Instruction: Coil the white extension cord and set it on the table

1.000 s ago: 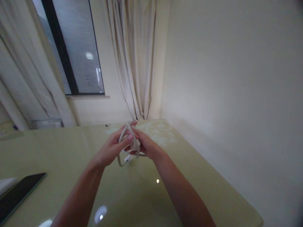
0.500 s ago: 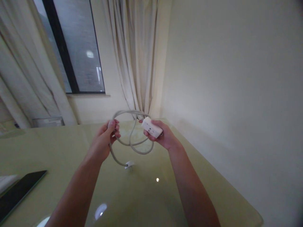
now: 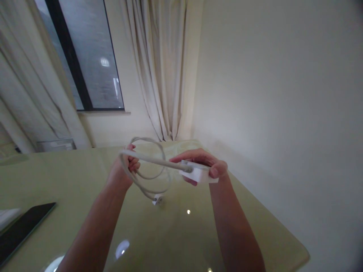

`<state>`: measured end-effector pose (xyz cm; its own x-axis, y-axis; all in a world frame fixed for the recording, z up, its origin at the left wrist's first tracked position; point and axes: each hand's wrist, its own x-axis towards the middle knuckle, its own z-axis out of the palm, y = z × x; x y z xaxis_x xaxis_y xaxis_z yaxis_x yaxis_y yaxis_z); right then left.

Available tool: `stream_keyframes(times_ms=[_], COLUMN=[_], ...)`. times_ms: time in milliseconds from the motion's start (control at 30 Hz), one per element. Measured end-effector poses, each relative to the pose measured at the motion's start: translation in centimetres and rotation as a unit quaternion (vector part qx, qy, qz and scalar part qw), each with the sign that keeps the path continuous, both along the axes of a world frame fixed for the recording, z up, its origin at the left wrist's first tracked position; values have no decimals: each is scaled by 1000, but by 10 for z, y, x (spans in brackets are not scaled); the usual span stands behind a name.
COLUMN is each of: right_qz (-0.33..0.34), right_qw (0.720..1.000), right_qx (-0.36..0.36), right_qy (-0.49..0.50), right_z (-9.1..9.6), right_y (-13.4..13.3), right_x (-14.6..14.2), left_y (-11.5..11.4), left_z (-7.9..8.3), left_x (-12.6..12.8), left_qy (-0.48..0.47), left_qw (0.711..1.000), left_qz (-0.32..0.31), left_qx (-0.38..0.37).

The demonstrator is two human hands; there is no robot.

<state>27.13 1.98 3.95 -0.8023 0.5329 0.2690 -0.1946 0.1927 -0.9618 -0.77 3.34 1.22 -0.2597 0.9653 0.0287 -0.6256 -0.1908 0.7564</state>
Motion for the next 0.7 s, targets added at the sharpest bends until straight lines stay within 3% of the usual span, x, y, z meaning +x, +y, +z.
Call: stream_keyframes(times_ms=[133, 233, 300, 400, 467, 533, 600, 700], right_qz=[-149, -259, -313, -411, -506, -590, -624, -598], right_qw=[983, 933, 879, 776, 697, 640, 630, 674], right_qx=[27, 10, -3, -29, -58, -77, -70, -17], right_qy=[105, 250, 359, 478, 504, 486, 457, 432], right_z=[10, 21, 25, 23, 18, 13, 12, 15], right_y=[-16, -20, -15, 3, 17, 27, 31, 25], right_x=[-5, -11, -12, -10, -7, -5, -5, -8], left_y=[3, 1, -1, -3, -3, -2, -2, -2], left_z=[-4, 0, 4, 6, 3, -2, -8, -11], left_x=[-5, -13, -17, -22, -23, -23, -20, -16], left_qy=[-32, -72, -79, -19, 72, 174, 264, 366], left_qw=[999, 996, 996, 998, 996, 984, 963, 921], left_qz=[-4, 0, -15, -41, -39, -7, 50, 129], left_qx=[-26, -43, -47, -49, -46, -27, 0, 24])
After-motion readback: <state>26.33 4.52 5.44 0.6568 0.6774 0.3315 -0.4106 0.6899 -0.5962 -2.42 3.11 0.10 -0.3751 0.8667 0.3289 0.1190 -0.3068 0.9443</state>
